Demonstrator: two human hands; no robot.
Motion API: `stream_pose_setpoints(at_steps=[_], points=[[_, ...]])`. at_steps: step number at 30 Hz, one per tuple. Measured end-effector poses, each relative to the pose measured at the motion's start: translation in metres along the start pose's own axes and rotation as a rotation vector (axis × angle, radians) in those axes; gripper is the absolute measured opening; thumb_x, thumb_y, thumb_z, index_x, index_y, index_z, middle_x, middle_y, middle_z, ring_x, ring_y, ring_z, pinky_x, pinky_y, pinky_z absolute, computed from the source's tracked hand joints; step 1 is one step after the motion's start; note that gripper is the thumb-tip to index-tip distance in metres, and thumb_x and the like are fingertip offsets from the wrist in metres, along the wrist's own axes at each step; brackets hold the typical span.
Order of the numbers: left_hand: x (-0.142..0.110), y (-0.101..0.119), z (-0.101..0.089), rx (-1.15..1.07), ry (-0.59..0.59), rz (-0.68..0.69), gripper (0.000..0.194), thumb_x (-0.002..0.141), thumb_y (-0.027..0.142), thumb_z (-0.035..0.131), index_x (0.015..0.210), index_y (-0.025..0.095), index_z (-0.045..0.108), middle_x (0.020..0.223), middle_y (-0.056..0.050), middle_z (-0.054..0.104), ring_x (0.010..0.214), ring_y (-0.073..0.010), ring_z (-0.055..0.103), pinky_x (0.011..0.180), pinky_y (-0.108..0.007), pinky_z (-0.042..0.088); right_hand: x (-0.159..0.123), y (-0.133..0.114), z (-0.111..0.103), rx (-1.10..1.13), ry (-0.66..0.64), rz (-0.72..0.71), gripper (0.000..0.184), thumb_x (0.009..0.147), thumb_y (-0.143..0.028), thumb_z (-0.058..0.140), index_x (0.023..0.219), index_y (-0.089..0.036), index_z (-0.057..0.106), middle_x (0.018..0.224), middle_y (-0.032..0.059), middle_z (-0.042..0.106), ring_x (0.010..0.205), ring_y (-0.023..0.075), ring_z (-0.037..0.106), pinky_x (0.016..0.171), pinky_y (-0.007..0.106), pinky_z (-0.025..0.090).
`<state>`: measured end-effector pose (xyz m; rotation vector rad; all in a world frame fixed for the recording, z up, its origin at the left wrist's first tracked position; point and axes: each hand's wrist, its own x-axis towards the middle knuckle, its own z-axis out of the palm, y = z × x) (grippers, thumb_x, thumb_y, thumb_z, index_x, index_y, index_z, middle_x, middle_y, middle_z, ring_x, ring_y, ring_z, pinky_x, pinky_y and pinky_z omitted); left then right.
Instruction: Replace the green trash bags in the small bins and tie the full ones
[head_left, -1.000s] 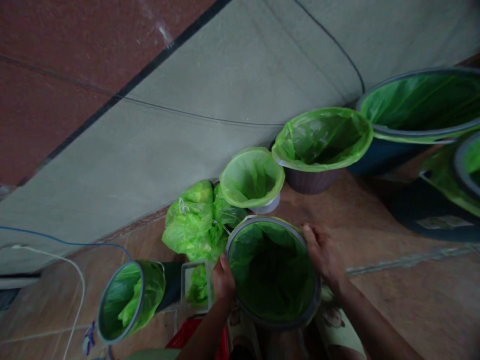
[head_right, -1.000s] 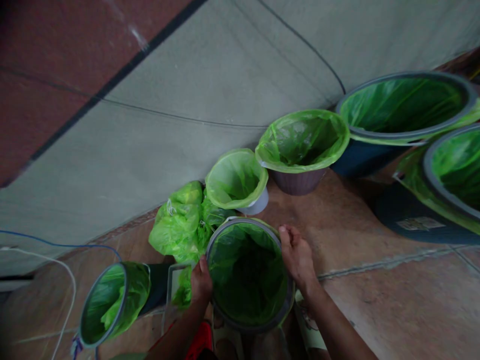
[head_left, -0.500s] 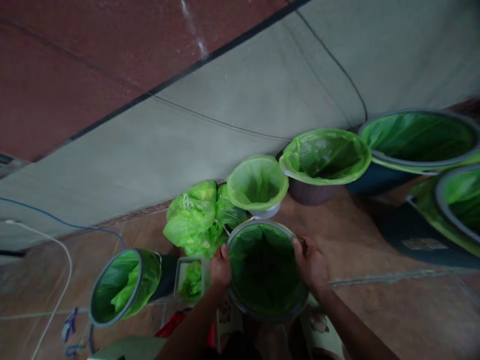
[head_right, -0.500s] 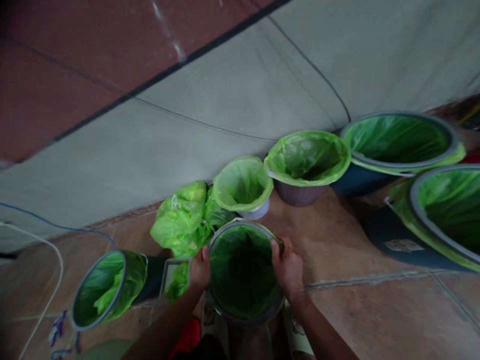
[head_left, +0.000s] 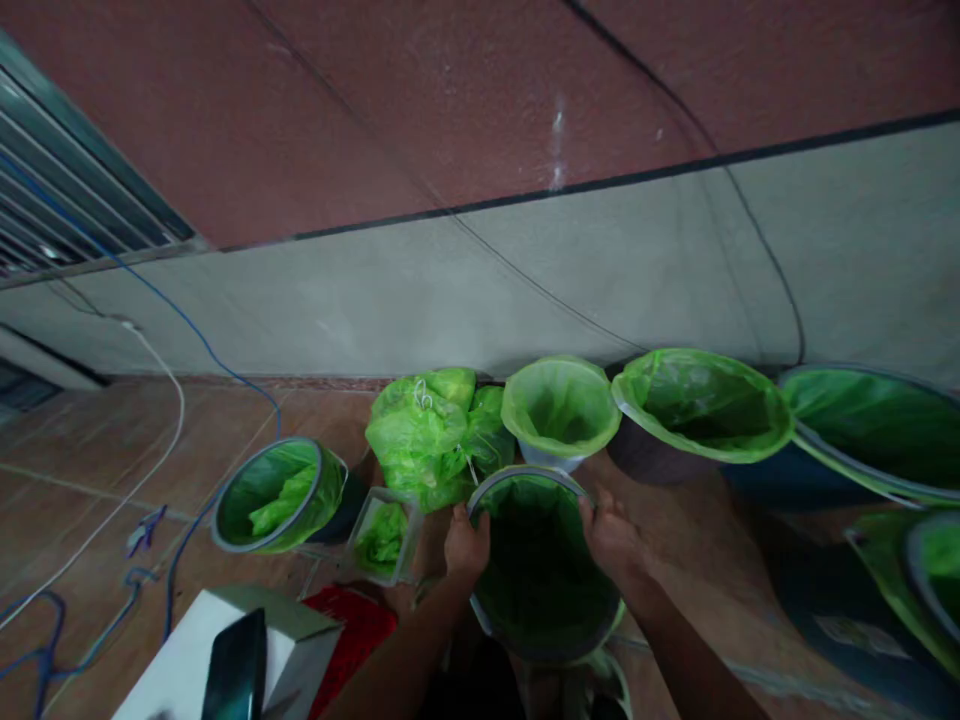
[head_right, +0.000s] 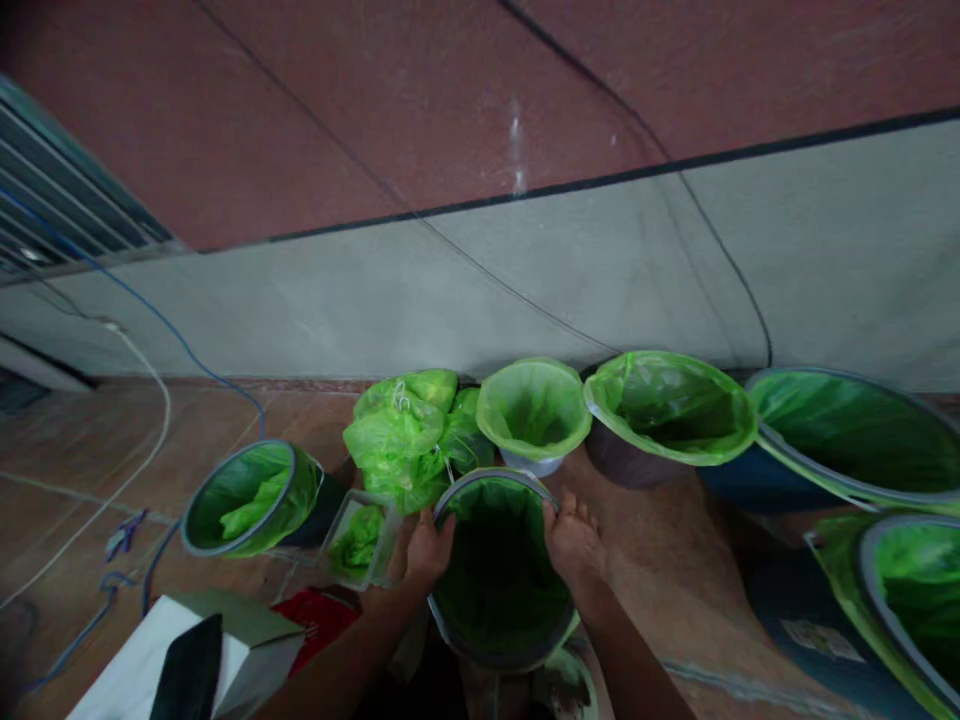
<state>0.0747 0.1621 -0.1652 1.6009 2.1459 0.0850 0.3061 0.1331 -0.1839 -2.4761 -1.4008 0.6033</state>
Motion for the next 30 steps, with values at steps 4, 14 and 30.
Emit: stream_pose_setpoints(at_steps=[4, 14, 30], points=[[0.0, -0.003, 0.004, 0.059, -0.079, 0.033, 0.034, 0.094, 0.021, 0.036, 0.124, 0.009, 0.048, 0.102, -0.017, 0.07, 0.096, -0.0248, 0.068, 0.082, -0.032, 0.049, 0.009, -0.003, 0.003, -0.061, -0.197, 0.039, 0.061, 0.097, -0.051, 0.017, 0.124, -0.012, 0.055, 0.098, 0.0192, 0.07, 0.094, 0.0294, 0.068, 0.084, 0.042, 0.048], [0.004, -0.009, 0.004, 0.128, -0.098, 0.063, 0.038, 0.089, 0.023, 0.044, 0.125, 0.012, 0.045, 0.097, -0.015, 0.07, 0.094, -0.0278, 0.068, 0.08, -0.036, 0.05, 0.012, 0.006, 0.012, -0.136, -0.181, 0.04, 0.061, 0.097, -0.051, 0.018, 0.126, -0.013, 0.056, 0.097, 0.0194, 0.071, 0.097, 0.0305, 0.068, 0.084, 0.042, 0.049], [0.002, -0.008, -0.002, 0.074, -0.154, 0.053, 0.036, 0.088, 0.026, 0.045, 0.122, 0.013, 0.045, 0.097, -0.015, 0.07, 0.098, -0.0275, 0.066, 0.083, -0.035, 0.048, 0.009, 0.006, 0.01, -0.103, -0.167, 0.003, 0.055, 0.098, -0.048, 0.02, 0.124, -0.013, 0.054, 0.097, 0.0184, 0.07, 0.095, 0.0286, 0.068, 0.082, 0.039, 0.05]])
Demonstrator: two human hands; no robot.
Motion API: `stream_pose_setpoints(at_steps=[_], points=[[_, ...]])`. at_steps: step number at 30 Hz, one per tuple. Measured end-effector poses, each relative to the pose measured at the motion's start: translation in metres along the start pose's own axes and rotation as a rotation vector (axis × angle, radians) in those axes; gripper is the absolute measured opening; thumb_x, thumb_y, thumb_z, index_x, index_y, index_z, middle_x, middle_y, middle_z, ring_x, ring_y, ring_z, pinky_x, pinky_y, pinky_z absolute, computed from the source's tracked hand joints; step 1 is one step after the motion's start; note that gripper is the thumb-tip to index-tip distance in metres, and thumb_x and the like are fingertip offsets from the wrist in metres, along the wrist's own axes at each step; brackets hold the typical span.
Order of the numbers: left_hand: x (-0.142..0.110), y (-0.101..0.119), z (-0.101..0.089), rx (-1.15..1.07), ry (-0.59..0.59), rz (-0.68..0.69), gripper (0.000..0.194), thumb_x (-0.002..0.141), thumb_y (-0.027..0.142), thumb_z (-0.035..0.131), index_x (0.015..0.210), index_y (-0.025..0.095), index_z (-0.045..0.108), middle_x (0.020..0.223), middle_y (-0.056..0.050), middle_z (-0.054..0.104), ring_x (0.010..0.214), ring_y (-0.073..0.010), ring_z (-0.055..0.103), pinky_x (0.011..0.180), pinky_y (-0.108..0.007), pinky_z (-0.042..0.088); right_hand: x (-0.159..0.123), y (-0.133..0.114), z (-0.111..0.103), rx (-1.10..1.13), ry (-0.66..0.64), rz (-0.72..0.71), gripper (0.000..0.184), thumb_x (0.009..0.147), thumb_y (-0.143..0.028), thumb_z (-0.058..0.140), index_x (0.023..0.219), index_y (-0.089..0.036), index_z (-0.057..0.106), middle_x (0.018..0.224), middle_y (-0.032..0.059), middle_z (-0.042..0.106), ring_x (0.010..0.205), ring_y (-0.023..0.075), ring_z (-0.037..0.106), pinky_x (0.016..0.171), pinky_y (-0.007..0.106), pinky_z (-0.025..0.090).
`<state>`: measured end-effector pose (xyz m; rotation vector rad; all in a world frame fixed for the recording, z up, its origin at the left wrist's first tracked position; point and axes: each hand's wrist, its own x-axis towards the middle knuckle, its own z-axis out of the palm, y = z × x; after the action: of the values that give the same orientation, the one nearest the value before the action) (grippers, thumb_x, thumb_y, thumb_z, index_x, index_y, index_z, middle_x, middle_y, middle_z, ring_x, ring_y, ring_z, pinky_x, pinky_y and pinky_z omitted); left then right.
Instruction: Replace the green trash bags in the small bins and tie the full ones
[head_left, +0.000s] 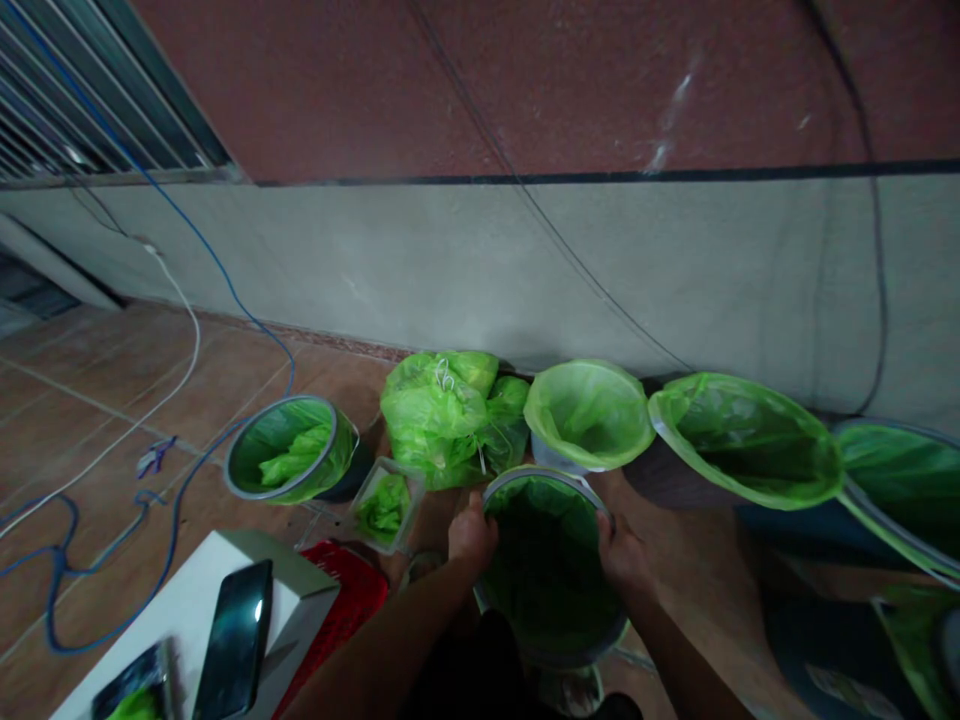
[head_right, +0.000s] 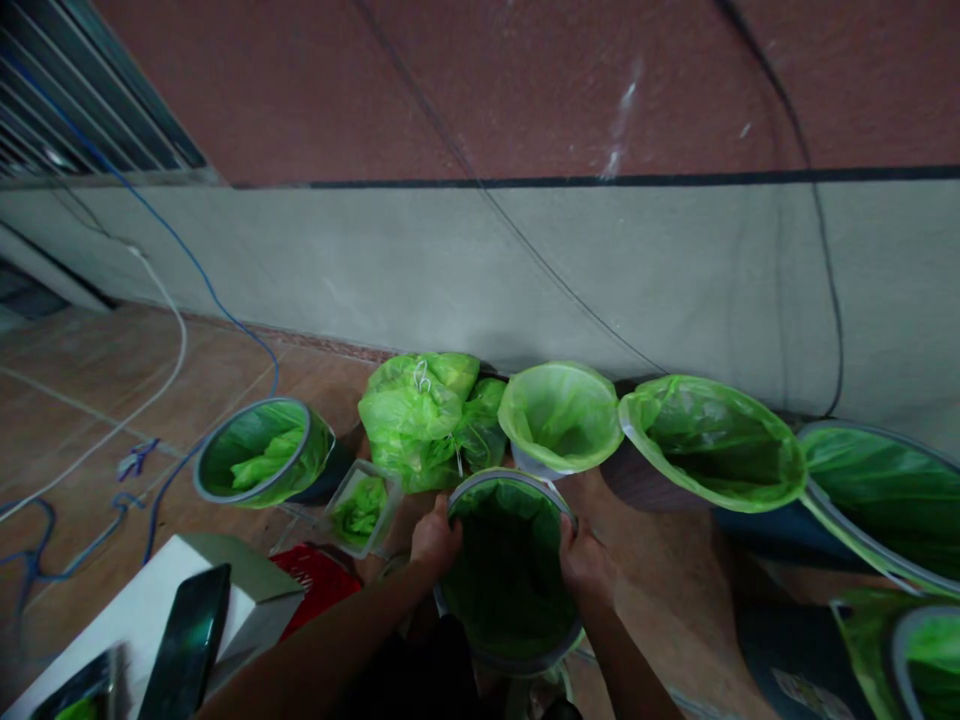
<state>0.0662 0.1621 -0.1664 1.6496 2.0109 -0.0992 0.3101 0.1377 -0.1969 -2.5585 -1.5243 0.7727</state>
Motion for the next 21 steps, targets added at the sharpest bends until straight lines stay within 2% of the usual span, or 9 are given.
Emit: stream_pose_setpoints(at_steps=[9, 13, 17, 21], points=[[0.0, 0.0, 0.001, 0.002, -0.007, 0.01, 0.039, 0.088, 0.024, 0.044, 0.125, 0.014, 0.044, 0.099, -0.014, 0.07, 0.096, -0.027, 0.067, 0.079, -0.034, 0.049, -0.003, -0.007, -0.009, -0.029, -0.01, 0.005, 0.054, 0.098, -0.046, 0.02, 0.116, -0.011, 0.058, 0.095, 0.0189, 0.07, 0.093, 0.0286, 0.069, 0.081, 0.04, 0.05], [0.002, 0.001, -0.005, 0.029, -0.01, 0.029, 0.038, 0.088, 0.024, 0.043, 0.124, 0.012, 0.046, 0.099, -0.015, 0.07, 0.096, -0.0269, 0.067, 0.08, -0.034, 0.049, -0.007, -0.006, -0.007, -0.015, 0.017, 0.014, 0.054, 0.098, -0.045, 0.02, 0.114, -0.011, 0.059, 0.093, 0.0193, 0.07, 0.093, 0.0284, 0.069, 0.08, 0.039, 0.049], [0.018, 0.003, -0.017, 0.077, -0.015, 0.102, 0.039, 0.088, 0.026, 0.044, 0.124, 0.012, 0.048, 0.101, -0.016, 0.069, 0.097, -0.0281, 0.066, 0.083, -0.036, 0.048, -0.019, -0.007, 0.004, 0.057, 0.054, 0.053, 0.057, 0.098, -0.046, 0.017, 0.105, -0.011, 0.061, 0.093, 0.0196, 0.07, 0.089, 0.0286, 0.069, 0.076, 0.038, 0.049], [0.043, 0.01, -0.029, 0.07, -0.011, 0.196, 0.043, 0.087, 0.032, 0.051, 0.128, 0.017, 0.049, 0.107, -0.014, 0.068, 0.106, -0.028, 0.063, 0.093, -0.037, 0.045, -0.038, -0.012, 0.016, 0.202, 0.098, 0.16, 0.07, 0.095, -0.055, 0.008, 0.106, -0.011, 0.062, 0.095, 0.0221, 0.07, 0.089, 0.0313, 0.069, 0.072, 0.039, 0.049]])
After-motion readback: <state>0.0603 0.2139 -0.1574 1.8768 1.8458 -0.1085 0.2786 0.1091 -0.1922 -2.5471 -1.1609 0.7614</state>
